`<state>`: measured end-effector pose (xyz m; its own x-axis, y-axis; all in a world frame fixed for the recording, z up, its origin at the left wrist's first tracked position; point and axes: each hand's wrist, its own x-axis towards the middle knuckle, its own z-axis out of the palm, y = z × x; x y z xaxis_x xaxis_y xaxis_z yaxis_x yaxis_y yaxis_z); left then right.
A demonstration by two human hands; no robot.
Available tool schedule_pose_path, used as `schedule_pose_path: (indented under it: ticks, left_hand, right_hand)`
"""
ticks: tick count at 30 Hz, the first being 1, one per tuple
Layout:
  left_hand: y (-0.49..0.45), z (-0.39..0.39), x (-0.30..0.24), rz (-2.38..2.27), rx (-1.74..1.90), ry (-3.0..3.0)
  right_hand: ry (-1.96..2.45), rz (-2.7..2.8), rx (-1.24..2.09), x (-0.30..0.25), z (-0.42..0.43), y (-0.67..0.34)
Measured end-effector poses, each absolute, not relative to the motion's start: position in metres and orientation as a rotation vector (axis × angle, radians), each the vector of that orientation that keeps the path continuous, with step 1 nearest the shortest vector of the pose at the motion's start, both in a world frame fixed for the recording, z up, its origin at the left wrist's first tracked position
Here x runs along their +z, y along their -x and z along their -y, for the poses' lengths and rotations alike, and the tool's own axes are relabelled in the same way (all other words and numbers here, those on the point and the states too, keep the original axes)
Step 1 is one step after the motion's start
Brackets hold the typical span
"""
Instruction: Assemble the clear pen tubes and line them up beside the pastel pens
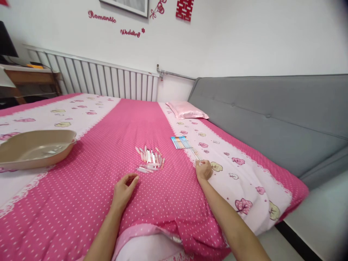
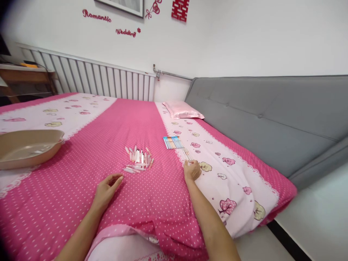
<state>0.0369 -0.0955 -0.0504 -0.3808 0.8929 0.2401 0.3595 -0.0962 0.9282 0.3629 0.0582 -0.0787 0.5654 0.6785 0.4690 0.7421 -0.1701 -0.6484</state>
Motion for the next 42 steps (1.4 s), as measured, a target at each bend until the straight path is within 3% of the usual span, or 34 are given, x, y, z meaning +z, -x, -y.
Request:
schedule_pose_path:
  ticks: [25, 33, 42]
  left_hand:
    - [-0.042, 0.099, -0.058, -1.698, 1.523, -1.343]
    - [-0.041, 0.098, -0.059, -1.673, 1.53, -1.34]
    - [-0.047, 0.111, -0.04, -1.648, 1.642, -1.253]
  right_hand:
    - [1.783, 1.374, -0.279, -0.087, -0.05, -0.363]
    - [1.487, 1.835, -0.26, -0.09, -0.052, -0.352]
    - [1.497, 1.946, -0.28, -0.095, -0.054, -0.353]
